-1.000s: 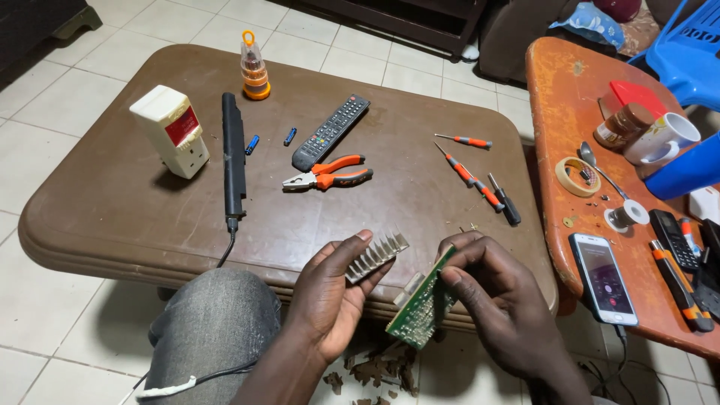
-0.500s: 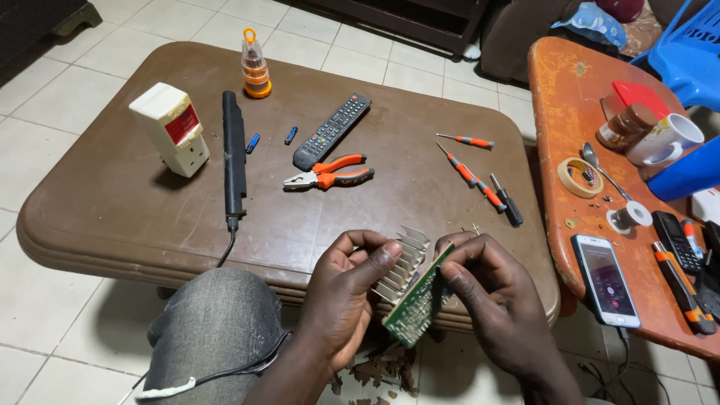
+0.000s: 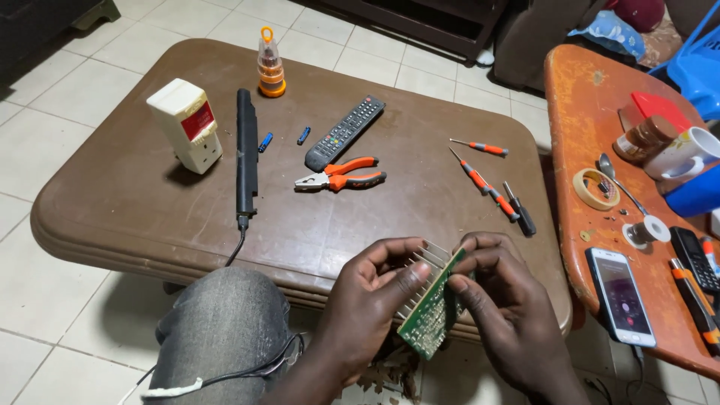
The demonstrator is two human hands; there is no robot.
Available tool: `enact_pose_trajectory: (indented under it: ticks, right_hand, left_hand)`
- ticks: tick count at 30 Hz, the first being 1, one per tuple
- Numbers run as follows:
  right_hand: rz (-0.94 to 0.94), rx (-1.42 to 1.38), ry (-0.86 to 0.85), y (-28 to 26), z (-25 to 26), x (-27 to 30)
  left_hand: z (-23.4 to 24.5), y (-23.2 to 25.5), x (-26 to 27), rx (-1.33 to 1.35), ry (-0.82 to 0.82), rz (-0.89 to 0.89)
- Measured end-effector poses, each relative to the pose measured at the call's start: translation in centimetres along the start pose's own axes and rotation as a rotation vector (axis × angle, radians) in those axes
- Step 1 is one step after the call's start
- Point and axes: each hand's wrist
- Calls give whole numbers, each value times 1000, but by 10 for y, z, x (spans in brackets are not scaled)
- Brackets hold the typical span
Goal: The person holds a green circuit board and manipulates a white wire, threading it through the board's components. They then pick up a metal heatsink and align it with the board, appearing to prepare for assembly.
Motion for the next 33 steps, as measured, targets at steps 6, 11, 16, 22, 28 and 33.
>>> enact_pose_trajectory:
  ticks: [6,11,16,22,28,33]
  right_hand:
    - [80,100,60,-5,-2,0]
    - [120,168,80,-7,-5,-2]
    - [119,170,107,-4,-10,0]
    - [165,228,156,-10,-15,0]
    - [138,244,159,-14,-16,0]
    - [390,447,166,-13,-21,-3]
  left_hand:
    - [-2,4,6,52,-68,26]
    - [-6,-12,2,144,-11,-53]
    - [-6,-17,-1,161,9,-112]
    - [-5,-20,1,56,-7,-258]
    - [-6,-24,0,155,-28,-265]
    - [-7,-31,-3,150,34,-352]
Point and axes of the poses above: each hand's wrist, its own x-axis away from the middle knuckle, its own z-axis out of the back of the hand, y = z × x, and after that the axes turned 8 degrees about y, right-handed
